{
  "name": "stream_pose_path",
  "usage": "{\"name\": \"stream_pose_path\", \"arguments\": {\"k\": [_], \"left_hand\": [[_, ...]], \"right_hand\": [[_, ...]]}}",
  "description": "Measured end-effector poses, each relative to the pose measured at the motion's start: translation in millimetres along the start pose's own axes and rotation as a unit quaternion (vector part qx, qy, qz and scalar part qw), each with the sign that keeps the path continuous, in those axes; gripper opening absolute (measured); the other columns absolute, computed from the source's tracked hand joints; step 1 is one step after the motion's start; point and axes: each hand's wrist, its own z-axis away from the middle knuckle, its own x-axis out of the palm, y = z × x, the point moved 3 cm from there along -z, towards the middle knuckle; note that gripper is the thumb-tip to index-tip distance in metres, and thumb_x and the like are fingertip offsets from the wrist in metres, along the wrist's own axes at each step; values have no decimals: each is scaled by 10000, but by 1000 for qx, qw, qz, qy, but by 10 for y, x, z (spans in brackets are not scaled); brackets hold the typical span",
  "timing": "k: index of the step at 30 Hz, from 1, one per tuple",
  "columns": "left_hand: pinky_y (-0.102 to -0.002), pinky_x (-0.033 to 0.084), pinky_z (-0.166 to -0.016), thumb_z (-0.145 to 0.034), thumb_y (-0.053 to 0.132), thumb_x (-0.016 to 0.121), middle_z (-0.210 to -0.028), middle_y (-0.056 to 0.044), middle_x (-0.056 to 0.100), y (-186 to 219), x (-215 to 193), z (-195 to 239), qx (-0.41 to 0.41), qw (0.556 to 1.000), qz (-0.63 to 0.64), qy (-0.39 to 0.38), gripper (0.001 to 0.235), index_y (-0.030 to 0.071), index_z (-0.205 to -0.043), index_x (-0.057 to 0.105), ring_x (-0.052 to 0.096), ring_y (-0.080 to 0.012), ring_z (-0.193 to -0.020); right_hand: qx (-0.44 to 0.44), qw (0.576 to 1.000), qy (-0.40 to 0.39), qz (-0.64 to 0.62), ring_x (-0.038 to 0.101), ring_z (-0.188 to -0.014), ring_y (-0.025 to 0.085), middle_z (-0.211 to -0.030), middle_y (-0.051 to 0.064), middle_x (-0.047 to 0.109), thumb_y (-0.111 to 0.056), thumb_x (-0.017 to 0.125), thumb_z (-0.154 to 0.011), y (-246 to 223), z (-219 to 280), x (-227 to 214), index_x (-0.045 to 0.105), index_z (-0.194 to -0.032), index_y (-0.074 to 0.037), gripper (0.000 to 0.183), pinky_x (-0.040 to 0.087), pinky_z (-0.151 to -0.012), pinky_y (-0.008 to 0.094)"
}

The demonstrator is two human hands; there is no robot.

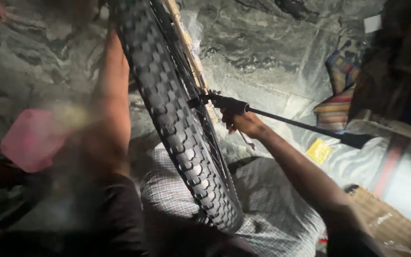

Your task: The person is assembling a bicycle in a cluttered room. They use a wrench to tighten bolts on the rear wheel and then move to the front wheel to secure it to the frame.

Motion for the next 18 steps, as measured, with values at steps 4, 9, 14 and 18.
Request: {"name": "stream_pose_path", "arguments": {"k": [4, 9, 14, 18], "left_hand": [[-312, 306, -451, -1038, 233, 527, -591, 13, 407, -152, 213, 9, -23, 1000, 8, 11, 298, 149, -756, 477, 373, -131, -461], [-305, 294, -426, -1001, 186, 540, -583, 22, 409, -284, 535, -1, -40, 999, 22, 10, 272, 156, -740, 471, 369, -122, -444], [-298, 283, -401, -963, 138, 553, -575, 32, 410, -227, 877, 180, -68, 997, 27, 3, 258, 163, -723, 464, 365, -112, -427], [-276, 264, -398, -1002, 140, 610, -554, 47, 392, -188, 1075, 309, -127, 991, 29, 22, 310, 168, -721, 483, 341, -90, -412]], "right_hand": [[-57, 980, 76, 176, 722, -724, 226, -1166, 89, 628, -39, 507, -903, -99, 63, 115, 392, -1455, -61, 565, 597, -524, 389], [-199, 894, 218, 337, 739, -1106, 297, -1225, 131, 744, -79, 480, -1051, -152, 162, 155, 496, -1504, -73, 454, 602, -843, 424], [-221, 897, 211, 319, 665, -1166, 344, -1318, 200, 670, -164, 580, -1041, -56, 0, 218, 471, -1513, -60, 495, 537, -954, 462], [-192, 937, 171, 238, 636, -1084, 386, -1248, 231, 657, -142, 557, -1046, 60, -266, 403, 481, -1517, -62, 484, 516, -897, 487]]}}
